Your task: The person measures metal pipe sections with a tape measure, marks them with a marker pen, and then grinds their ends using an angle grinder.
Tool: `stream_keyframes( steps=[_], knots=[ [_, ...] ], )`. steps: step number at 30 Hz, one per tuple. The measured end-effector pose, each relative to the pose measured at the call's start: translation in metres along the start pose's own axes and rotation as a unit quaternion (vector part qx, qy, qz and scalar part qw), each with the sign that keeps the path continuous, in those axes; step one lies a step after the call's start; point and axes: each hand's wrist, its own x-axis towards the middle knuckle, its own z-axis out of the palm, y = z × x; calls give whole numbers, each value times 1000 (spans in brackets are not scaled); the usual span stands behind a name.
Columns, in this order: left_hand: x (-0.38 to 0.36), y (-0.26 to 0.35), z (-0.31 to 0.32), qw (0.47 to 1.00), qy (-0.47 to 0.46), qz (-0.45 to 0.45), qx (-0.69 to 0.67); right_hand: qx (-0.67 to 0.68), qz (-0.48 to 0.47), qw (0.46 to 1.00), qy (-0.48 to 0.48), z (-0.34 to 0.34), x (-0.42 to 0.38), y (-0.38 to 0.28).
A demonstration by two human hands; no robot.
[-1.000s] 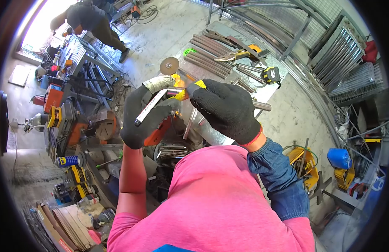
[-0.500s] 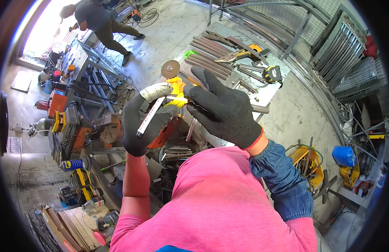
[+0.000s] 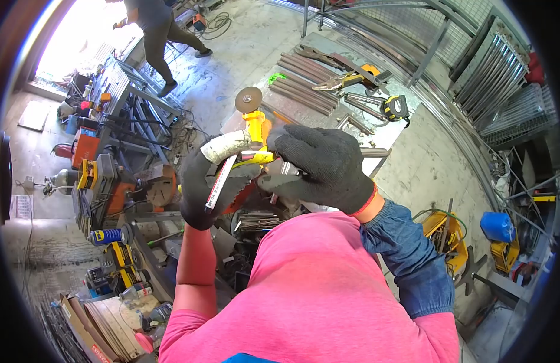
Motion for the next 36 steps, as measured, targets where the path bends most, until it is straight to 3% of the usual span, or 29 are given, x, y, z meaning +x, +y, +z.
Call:
stream_keyframes(
  steps=[4,9,20,36],
  knots=[
    [0,-2,-5,999,-19,28,31,8,35,999,17,7,3,-6],
    [-1,-6,-12,998,-24,46,19,-6,10,1000,21,5,7,-5],
    [8,5,-12,997,-39,-36,-52,-54,-32,998,29,-4,13,-8],
    [13,6,-10,999,-17,0,-30,-57,37,998,-13,-3,16,-22]
  ],
)
